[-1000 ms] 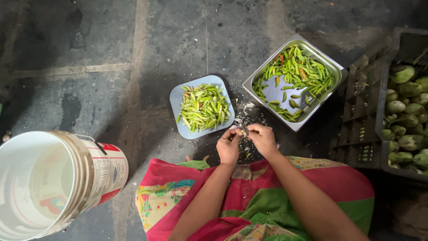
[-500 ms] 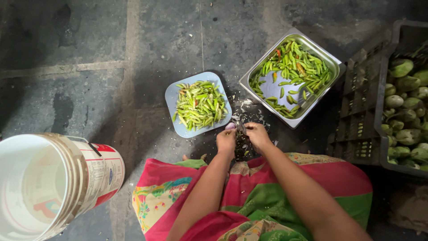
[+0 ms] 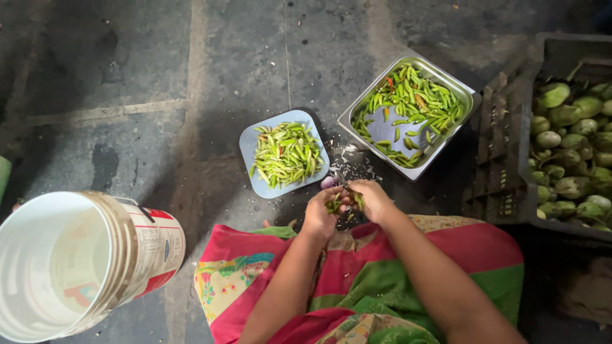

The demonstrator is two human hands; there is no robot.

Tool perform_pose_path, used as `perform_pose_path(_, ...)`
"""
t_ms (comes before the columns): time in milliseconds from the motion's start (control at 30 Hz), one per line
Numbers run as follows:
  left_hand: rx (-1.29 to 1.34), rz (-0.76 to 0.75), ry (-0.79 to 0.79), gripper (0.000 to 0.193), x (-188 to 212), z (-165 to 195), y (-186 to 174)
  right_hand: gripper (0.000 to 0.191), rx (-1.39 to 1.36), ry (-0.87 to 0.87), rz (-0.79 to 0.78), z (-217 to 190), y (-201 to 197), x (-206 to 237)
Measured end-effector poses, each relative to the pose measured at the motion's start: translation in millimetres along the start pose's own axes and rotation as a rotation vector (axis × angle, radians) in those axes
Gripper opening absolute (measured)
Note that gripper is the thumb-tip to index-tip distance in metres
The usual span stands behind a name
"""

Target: The person sits on the floor and removes the stems from green chilies by hand, one at a time. They take untrimmed chilies from a steel tray, pull off the stem ends, drop the trimmed chilies onto a plate, and leave the discarded stems and trimmings on the floor beside them.

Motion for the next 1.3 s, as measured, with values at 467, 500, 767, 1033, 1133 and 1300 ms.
perform_pose_path(467,0.002,0.074,-0.055,0.036,9.3,-4.2,-2.7,0.024,1.169,-0.582,0.118,-40.2,65.5,56.2)
perform_pose_path(500,-0.012,0.066,-0.074,0.037,8.5,-6.3,-3.5,0.027,1.151,-0.520,0.103,-39.8,67.2,54.1)
perform_pose_path(767,-0.140,0.097,-0.138,0.046,8.2,-8.8,-2.8,0.029,0.940,-0.229,0.024,-23.1,52.8,36.7)
perform_pose_path(1033,-0.057,0.156,0.087,0.024,1.6,4.6,-6.5,0.016,0.604,-0.232,0.039,-12.7,18.2,14.9)
perform_pose_path(1133,-0.124,0.113,0.251,0.013,-0.4,11.1,-4.2,0.013,0.378,-0.254,-0.029,-15.7,13.6,11.2)
perform_pose_path(1300,-0.285,0.111,0.360,0.018,-0.2,11.8,0.6,0.014,0.497,-0.324,0.005,-22.5,15.9,14.6)
Point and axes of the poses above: each hand's wrist, its own x-axis away from the middle knuckle, its own y-axis out of the palm, z = x × y, the point moved 5 cm from there along -x, towards the middle knuckle, and after that the axes turned 8 degrees about -z, right-handed, at the moved point
